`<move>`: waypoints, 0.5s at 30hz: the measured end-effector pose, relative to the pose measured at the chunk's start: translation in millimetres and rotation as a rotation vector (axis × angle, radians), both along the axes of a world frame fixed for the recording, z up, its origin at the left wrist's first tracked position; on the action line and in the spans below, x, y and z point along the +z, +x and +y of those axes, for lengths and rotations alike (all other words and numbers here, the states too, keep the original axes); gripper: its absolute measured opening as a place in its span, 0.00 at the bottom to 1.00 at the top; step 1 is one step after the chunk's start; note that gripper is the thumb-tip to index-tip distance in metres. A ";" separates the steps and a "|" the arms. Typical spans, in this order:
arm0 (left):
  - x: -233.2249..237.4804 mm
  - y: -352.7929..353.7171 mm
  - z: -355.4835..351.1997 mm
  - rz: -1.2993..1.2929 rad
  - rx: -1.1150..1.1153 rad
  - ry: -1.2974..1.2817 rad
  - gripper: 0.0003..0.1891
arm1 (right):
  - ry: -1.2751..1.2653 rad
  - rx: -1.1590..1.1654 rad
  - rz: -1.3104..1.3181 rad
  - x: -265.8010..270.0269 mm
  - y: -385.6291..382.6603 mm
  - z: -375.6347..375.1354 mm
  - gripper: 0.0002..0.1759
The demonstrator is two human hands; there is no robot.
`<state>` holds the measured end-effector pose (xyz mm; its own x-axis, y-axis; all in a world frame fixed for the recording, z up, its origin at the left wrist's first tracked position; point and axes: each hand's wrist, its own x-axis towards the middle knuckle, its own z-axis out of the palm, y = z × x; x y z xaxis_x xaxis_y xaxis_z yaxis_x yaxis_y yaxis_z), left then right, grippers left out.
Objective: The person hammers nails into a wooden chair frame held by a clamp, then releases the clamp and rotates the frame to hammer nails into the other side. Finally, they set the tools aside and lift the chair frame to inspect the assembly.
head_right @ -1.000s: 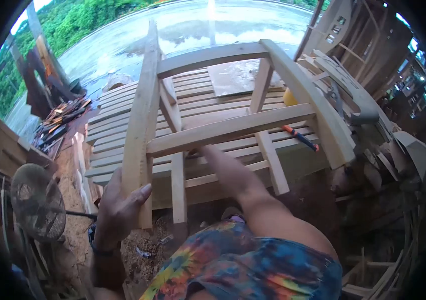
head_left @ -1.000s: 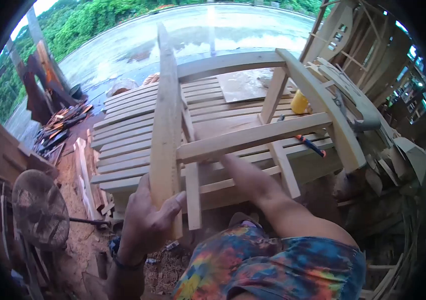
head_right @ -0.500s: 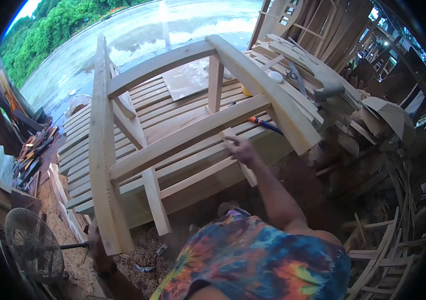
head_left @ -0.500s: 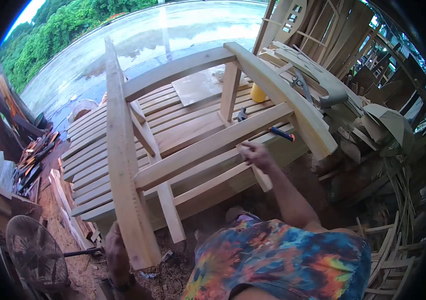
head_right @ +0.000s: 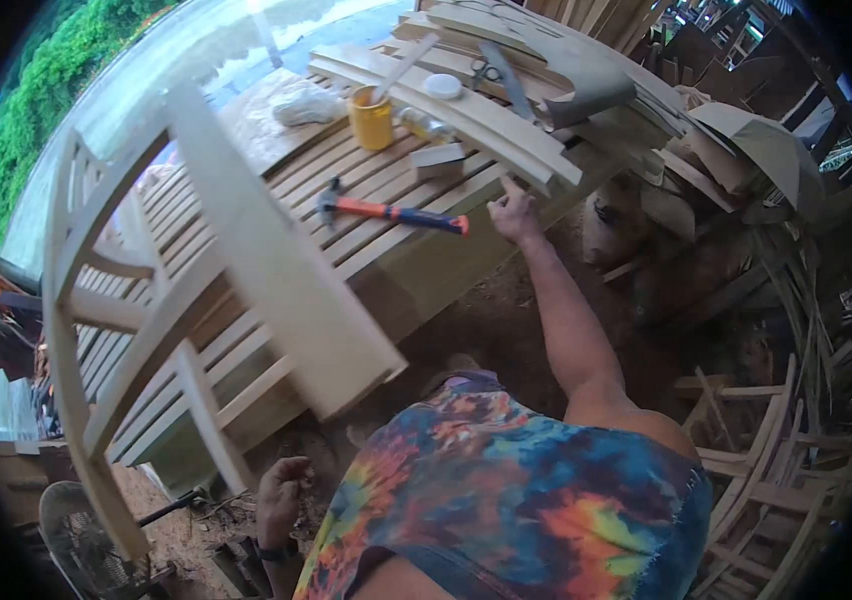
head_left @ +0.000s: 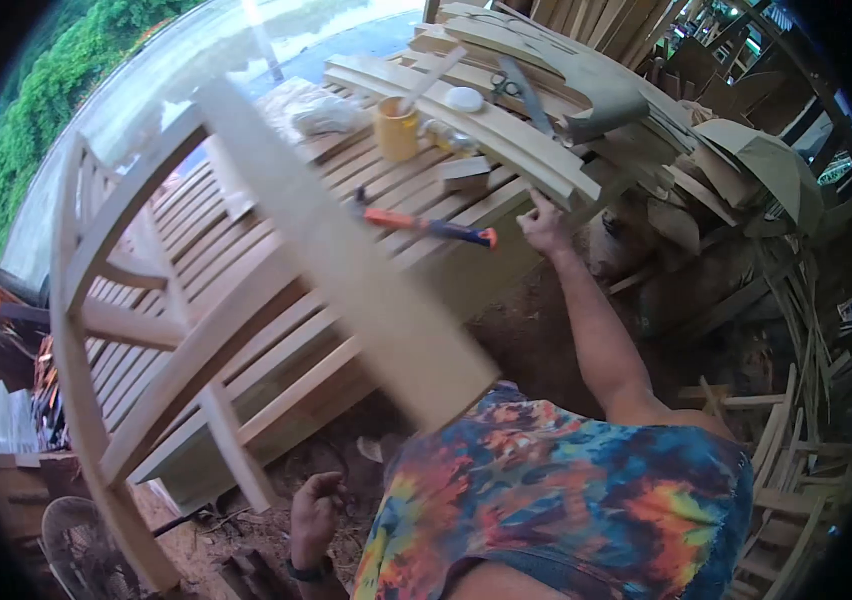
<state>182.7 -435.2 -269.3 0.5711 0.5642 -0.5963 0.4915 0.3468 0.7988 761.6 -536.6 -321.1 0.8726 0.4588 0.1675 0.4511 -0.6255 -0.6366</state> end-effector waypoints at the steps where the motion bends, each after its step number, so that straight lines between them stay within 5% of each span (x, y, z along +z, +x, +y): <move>1: -3.5 20.2 -6.3 -0.026 0.032 -0.022 0.21 | -0.051 0.052 -0.003 -11.3 22.0 -3.4 0.36; 8: 9.2 155.0 -68.4 -0.013 -0.046 -0.154 0.18 | -0.331 0.323 0.075 -64.7 104.7 4.7 0.52; 11: 18.7 176.2 -87.8 0.035 -0.022 -0.186 0.15 | -0.428 0.264 0.101 -77.6 102.6 13.0 0.55; 15: 33.7 189.9 -102.5 0.103 0.071 -0.176 0.13 | -0.397 0.555 0.320 -71.1 73.8 -2.0 0.54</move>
<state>372.6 -537.7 -235.6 0.4646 0.4829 -0.7422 0.5367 0.5131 0.6698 835.4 -538.6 -392.2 0.4739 0.8183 -0.3252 0.5981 -0.5701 -0.5632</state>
